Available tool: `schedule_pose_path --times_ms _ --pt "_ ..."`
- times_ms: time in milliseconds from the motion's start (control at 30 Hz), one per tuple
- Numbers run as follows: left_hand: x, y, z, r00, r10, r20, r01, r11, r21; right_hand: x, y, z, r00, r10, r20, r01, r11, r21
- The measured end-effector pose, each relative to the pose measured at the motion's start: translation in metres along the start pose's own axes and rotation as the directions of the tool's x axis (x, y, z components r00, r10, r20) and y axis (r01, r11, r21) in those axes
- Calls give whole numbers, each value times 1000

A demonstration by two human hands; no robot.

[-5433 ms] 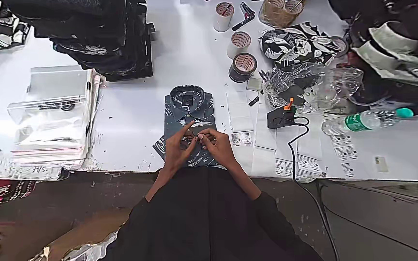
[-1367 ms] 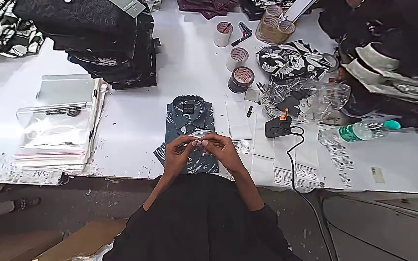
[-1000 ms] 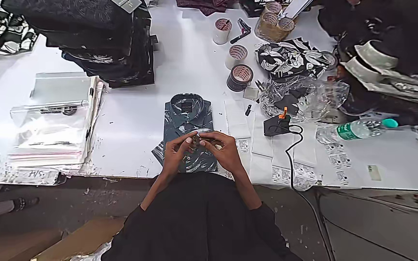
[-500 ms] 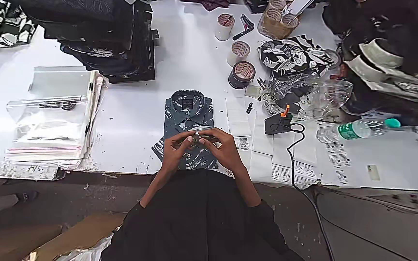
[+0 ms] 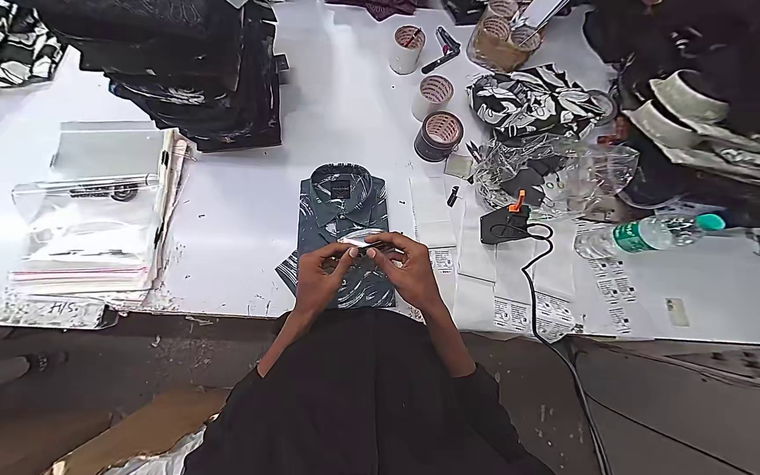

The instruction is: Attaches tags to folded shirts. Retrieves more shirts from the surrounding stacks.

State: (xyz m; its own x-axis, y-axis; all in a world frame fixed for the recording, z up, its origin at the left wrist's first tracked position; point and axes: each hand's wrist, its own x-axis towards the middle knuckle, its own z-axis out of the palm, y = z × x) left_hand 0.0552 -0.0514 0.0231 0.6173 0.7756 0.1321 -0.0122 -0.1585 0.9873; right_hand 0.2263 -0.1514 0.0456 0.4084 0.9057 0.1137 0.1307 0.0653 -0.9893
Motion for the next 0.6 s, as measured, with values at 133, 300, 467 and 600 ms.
schedule_pose_path --times_ms 133,300,467,600 --pt "3 -4 -5 992 7 126 -30 984 176 -1 4 -2 992 -124 36 129 956 -265" --pt "13 1 -11 928 -183 324 186 982 22 1 6 -5 969 -241 59 243 873 -424" --pt "10 0 -9 958 -147 246 170 983 -75 2 6 -3 975 -187 -120 123 904 -409" --pt "5 -4 -7 983 -145 114 144 989 19 2 5 -5 940 -229 -254 85 875 -477"
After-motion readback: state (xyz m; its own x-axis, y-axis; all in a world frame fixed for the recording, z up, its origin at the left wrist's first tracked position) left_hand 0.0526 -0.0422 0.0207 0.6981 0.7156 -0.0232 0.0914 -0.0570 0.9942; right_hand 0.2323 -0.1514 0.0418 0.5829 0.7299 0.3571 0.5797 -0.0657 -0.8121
